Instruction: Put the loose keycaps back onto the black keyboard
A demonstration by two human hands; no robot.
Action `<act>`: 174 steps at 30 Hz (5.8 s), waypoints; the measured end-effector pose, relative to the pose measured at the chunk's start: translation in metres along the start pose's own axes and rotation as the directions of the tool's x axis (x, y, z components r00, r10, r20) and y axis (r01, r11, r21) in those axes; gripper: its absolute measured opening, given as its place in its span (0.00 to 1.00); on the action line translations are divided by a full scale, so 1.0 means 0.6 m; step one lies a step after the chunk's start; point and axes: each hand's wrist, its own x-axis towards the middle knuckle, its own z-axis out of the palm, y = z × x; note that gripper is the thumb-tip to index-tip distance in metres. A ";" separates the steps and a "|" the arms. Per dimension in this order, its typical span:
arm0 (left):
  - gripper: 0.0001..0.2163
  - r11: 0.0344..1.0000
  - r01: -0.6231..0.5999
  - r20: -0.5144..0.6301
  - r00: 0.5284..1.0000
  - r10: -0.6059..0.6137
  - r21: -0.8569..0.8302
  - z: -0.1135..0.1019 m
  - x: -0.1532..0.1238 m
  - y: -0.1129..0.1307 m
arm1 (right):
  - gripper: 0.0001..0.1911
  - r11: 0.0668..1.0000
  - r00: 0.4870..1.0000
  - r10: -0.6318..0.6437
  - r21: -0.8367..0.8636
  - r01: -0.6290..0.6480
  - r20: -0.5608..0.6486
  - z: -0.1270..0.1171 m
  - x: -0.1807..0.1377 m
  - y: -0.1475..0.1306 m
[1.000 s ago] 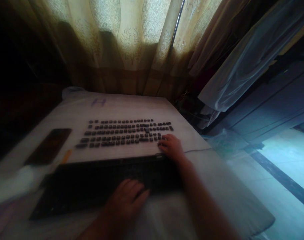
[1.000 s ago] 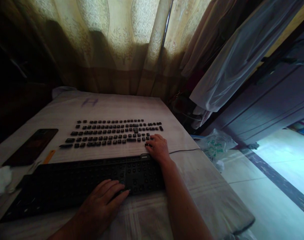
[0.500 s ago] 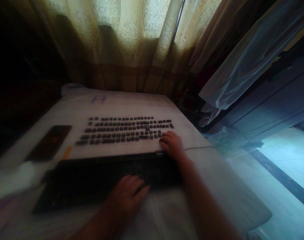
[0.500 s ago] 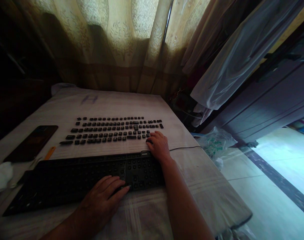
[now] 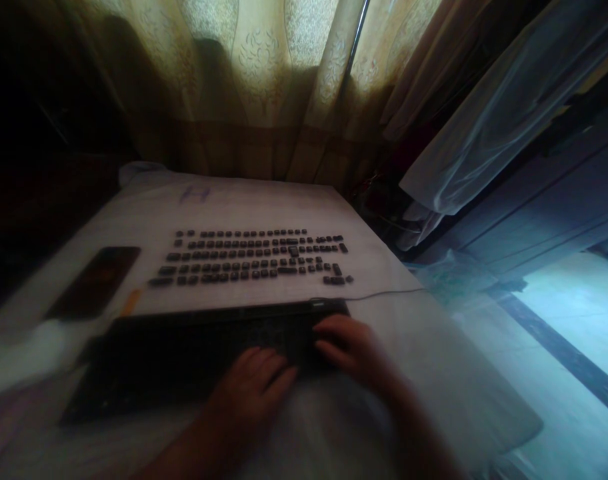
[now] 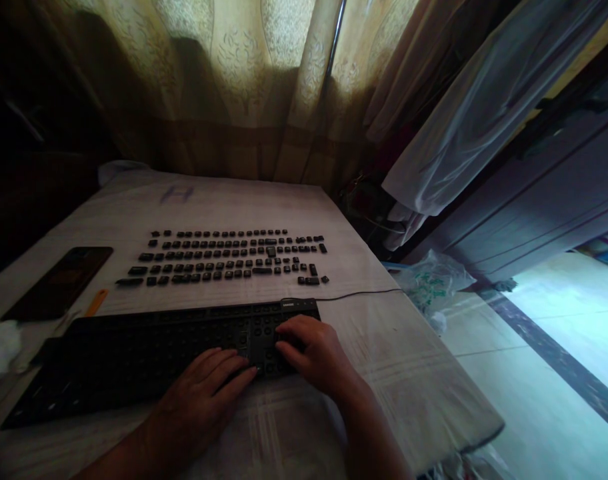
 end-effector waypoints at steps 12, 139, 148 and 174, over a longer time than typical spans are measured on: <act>0.16 1.000 -0.005 0.033 0.999 0.006 -0.002 -0.003 0.000 0.000 | 0.09 0.991 0.996 -0.059 -0.120 0.066 0.068 0.023 -0.013 -0.001; 0.16 1.000 0.031 0.076 0.997 -0.031 0.002 -0.005 0.024 0.015 | 0.10 0.993 0.989 -0.035 -0.110 0.051 0.145 0.027 -0.040 -0.015; 0.15 1.000 0.028 0.112 0.993 -0.027 -0.004 -0.002 0.020 0.016 | 0.09 0.989 0.988 -0.048 -0.132 0.068 0.148 0.031 -0.039 -0.011; 0.16 0.998 0.059 0.119 0.991 -0.057 -0.008 0.000 0.017 0.018 | 0.08 0.998 0.995 -0.036 0.046 0.032 0.092 0.029 -0.034 -0.003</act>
